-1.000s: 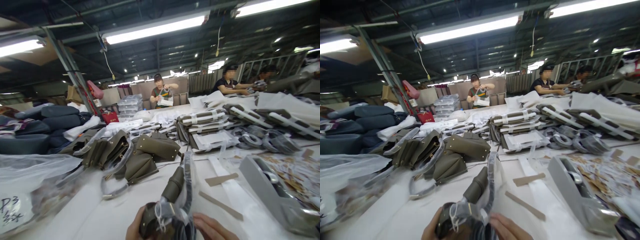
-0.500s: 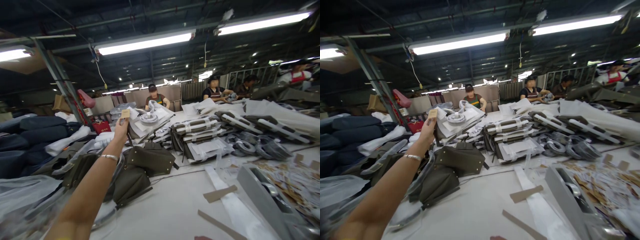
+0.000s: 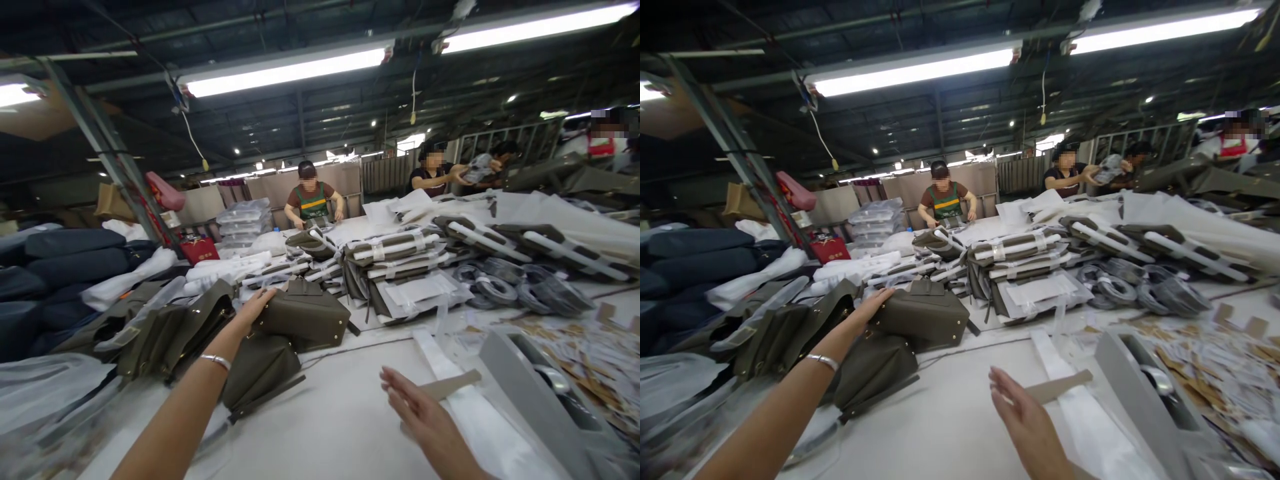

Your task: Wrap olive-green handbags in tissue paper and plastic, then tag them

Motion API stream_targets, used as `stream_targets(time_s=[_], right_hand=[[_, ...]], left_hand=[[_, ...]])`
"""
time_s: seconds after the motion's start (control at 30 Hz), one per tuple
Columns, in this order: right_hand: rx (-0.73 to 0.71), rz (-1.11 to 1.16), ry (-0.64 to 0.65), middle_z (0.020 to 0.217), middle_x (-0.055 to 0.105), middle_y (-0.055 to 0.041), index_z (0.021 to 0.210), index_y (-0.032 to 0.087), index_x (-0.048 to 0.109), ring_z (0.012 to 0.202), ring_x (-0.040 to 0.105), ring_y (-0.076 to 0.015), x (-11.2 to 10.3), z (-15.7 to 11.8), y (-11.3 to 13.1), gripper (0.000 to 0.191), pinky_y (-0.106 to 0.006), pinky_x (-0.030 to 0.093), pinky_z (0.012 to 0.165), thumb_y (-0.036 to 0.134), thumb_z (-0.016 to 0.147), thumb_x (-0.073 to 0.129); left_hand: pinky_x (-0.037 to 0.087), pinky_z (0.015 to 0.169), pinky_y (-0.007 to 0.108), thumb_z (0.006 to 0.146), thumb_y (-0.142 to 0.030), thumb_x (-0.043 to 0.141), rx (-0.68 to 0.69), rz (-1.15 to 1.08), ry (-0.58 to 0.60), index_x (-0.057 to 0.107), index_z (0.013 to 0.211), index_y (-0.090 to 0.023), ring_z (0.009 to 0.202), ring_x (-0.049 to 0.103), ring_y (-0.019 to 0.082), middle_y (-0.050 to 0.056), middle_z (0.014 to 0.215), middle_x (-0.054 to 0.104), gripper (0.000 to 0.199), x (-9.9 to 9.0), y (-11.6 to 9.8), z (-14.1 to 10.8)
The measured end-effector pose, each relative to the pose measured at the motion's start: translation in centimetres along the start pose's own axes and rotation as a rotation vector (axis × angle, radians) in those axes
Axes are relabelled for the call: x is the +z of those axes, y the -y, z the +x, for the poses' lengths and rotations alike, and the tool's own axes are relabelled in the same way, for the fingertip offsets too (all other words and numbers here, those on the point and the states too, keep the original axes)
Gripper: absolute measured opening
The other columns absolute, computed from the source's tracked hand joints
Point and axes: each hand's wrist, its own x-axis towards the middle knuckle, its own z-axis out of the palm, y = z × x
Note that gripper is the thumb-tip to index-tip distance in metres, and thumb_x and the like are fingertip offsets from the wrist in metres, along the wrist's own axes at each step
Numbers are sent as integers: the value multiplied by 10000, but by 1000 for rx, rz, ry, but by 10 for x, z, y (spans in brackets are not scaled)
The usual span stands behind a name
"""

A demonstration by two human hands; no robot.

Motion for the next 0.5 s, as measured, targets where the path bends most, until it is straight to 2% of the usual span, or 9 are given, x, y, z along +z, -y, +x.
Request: stream_targets(time_s=[0.07,0.13,0.2,0.27,0.37,0.43,0.5], right_hand=[[55,105,-2,1425,572,-98,1420,243,525,1301,551,-268,13,49,20,712,-410,420,1113,597,816,662],[187,280,0,1464,528,-116,1457,242,460,1343,500,-262,30,93,33,806,-407,384,1123,603,779,702],[302,403,13,1471,512,-135,1435,229,465,1315,520,-273,49,126,40,790,-425,388,1102,621,786,686],[355,446,44,1429,546,-154,1368,209,515,1224,588,-286,63,144,42,714,-456,416,1061,655,821,622],[374,453,76,1377,588,-131,1298,230,542,1083,654,-263,71,142,43,647,-462,449,1009,678,834,591],[348,482,84,1373,594,-88,1289,273,537,1025,668,-238,68,125,48,629,-443,467,986,667,809,641],[310,578,96,1325,626,-69,1282,285,541,978,681,-222,65,98,57,620,-426,496,954,641,793,684]], left_hand=[[497,970,499,925,-520,574,-42,-56,0,566,1278,-189,1115,617,255,114,1286,609,485,3,3,-3],[519,935,482,922,-516,578,-61,-106,-22,551,1296,-183,1071,639,246,116,1262,627,502,7,4,-9],[531,911,452,897,-483,611,-59,-144,-70,543,1319,-181,1068,650,255,123,1257,638,523,12,3,-18],[547,872,404,849,-437,653,-28,-173,-111,555,1332,-190,1055,665,272,119,1220,667,551,16,-1,-30],[560,833,368,800,-428,684,88,-198,-130,576,1338,-229,1007,686,277,92,1156,704,584,12,-19,-56],[544,889,377,793,-494,689,184,-194,-145,583,1333,-275,1067,664,277,72,1225,681,592,2,-39,-79],[483,1007,384,783,-548,696,292,-163,-171,613,1295,-319,1205,590,275,34,1334,627,567,-12,-64,-105]])
